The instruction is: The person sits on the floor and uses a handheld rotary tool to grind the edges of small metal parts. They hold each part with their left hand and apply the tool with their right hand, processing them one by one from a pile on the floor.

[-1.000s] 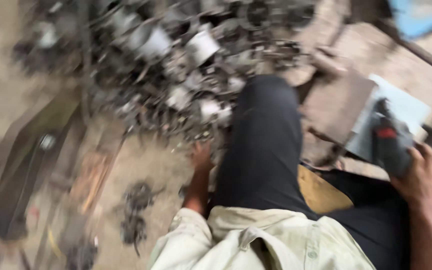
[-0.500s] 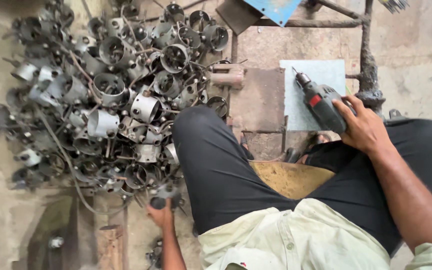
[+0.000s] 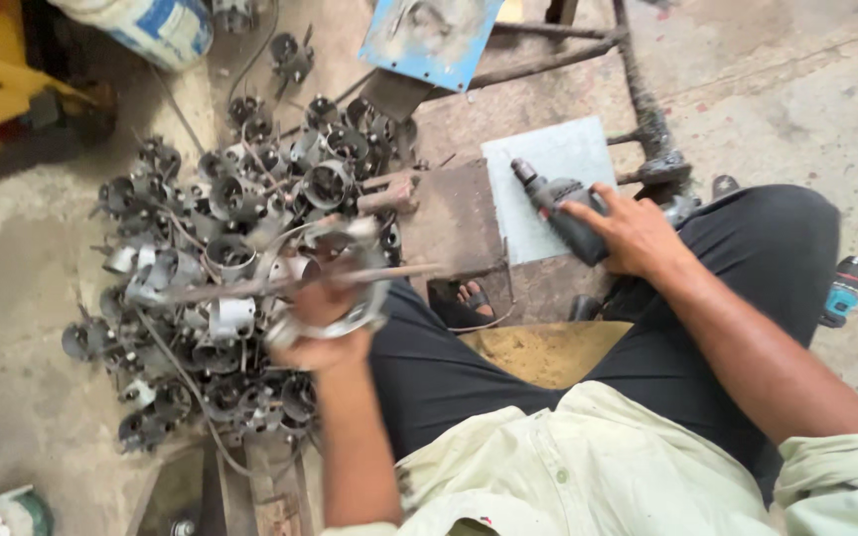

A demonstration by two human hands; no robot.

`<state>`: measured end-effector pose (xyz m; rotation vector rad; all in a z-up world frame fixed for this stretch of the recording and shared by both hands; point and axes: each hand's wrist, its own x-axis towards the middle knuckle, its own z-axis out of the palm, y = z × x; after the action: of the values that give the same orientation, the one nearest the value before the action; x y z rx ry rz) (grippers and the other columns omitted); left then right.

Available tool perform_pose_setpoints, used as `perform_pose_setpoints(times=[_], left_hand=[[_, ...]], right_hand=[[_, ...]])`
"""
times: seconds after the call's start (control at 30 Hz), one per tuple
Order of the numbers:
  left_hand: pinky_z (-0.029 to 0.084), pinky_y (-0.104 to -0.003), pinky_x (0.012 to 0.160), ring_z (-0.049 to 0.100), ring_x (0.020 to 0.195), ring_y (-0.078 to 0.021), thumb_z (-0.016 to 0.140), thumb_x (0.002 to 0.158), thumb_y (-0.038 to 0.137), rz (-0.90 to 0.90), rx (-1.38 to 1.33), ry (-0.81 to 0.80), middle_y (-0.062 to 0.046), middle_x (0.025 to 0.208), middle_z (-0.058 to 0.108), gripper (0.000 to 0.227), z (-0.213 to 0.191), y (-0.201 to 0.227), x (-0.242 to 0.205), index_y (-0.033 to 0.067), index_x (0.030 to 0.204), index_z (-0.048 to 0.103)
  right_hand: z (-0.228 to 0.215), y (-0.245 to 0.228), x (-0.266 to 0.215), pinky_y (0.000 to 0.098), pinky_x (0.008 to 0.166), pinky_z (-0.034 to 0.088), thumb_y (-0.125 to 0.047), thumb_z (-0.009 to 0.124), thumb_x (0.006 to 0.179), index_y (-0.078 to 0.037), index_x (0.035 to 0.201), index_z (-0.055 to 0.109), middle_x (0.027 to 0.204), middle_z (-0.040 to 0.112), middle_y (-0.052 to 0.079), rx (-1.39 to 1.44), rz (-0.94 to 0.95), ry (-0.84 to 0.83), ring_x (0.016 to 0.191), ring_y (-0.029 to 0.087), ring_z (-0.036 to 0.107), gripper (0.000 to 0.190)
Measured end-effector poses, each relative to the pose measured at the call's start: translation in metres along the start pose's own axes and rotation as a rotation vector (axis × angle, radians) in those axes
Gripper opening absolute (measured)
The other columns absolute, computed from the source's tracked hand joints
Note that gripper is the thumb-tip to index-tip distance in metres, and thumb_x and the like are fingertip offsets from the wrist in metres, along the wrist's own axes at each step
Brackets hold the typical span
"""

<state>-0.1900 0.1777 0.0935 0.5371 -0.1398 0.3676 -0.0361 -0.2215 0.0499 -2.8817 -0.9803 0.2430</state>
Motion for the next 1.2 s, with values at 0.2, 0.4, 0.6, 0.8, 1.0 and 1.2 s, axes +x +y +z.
perform_pose_setpoints(times=[0.2, 0.4, 0.6, 0.8, 1.0, 1.2], left_hand=[[0.058, -0.051, 0.101, 0.06, 0.13, -0.0361, 0.068, 0.082, 0.069, -0.375, -0.196, 0.004, -0.028, 0.158, 0.036, 0.094, 0.054, -0.152, 0.031, 0.016, 0.156, 0.042], [0.058, -0.047, 0.099, 0.064, 0.124, -0.0356, 0.067, 0.09, 0.062, -0.547, -0.475, -0.18, -0.028, 0.171, 0.035, 0.099, 0.02, -0.178, 0.026, 0.0204, 0.172, 0.032], [0.051, -0.048, 0.108, 0.061, 0.131, -0.0381, 0.068, 0.08, 0.063, -0.543, -0.31, -0.032, -0.026, 0.163, 0.038, 0.097, 0.006, -0.184, 0.028, 0.0215, 0.162, 0.036], [0.049, -0.049, 0.112, 0.056, 0.134, -0.0345, 0.051, 0.089, 0.049, -0.611, -0.1, 0.149, -0.015, 0.156, 0.051, 0.074, -0.016, -0.204, 0.026, 0.0154, 0.154, 0.049], [0.047, -0.055, 0.105, 0.054, 0.133, -0.0355, 0.054, 0.085, 0.035, -0.563, 0.556, 0.298, -0.014, 0.155, 0.049, 0.07, -0.006, -0.184, 0.044, 0.0158, 0.151, 0.04], [0.036, -0.058, 0.119, 0.034, 0.151, -0.044, 0.077, 0.077, 0.031, 0.113, 1.505, -0.237, -0.017, 0.169, 0.025, 0.105, 0.049, -0.155, 0.032, 0.0158, 0.164, 0.019]], right_hand=[[-0.002, 0.0, 0.001, 0.0455, 0.078, 0.057, -0.02, 0.094, 0.052, -0.041, 0.155, 0.033, 0.148, 0.045, 0.018, -0.022, 0.006, -0.035, 0.103, 0.036, 0.068, 0.122], [-0.007, -0.004, 0.001, 0.0482, 0.082, 0.055, -0.022, 0.094, 0.05, -0.04, 0.156, 0.032, 0.15, 0.044, 0.015, 0.047, 0.053, 0.003, 0.106, 0.036, 0.066, 0.124], [-0.008, -0.003, -0.008, 0.0511, 0.094, 0.053, -0.035, 0.09, 0.065, -0.025, 0.151, 0.042, 0.143, 0.055, 0.016, 0.407, -0.033, 0.356, 0.119, 0.04, 0.063, 0.099], [0.014, -0.043, -0.011, 0.0279, 0.075, 0.054, -0.025, 0.073, 0.092, -0.014, 0.152, 0.038, 0.111, 0.062, 0.011, 1.494, 0.176, 0.076, 0.091, 0.016, 0.065, 0.071], [0.044, -0.046, -0.002, 0.0228, 0.043, 0.026, -0.011, 0.061, 0.1, -0.013, 0.139, 0.033, 0.07, 0.048, -0.002, 1.899, 0.281, 0.193, 0.05, 0.005, 0.036, 0.048], [0.067, -0.034, -0.004, 0.0225, 0.043, 0.025, -0.013, 0.058, 0.104, -0.015, 0.141, 0.031, 0.068, 0.043, -0.005, 1.767, 0.249, 0.256, 0.05, 0.004, 0.035, 0.045]])
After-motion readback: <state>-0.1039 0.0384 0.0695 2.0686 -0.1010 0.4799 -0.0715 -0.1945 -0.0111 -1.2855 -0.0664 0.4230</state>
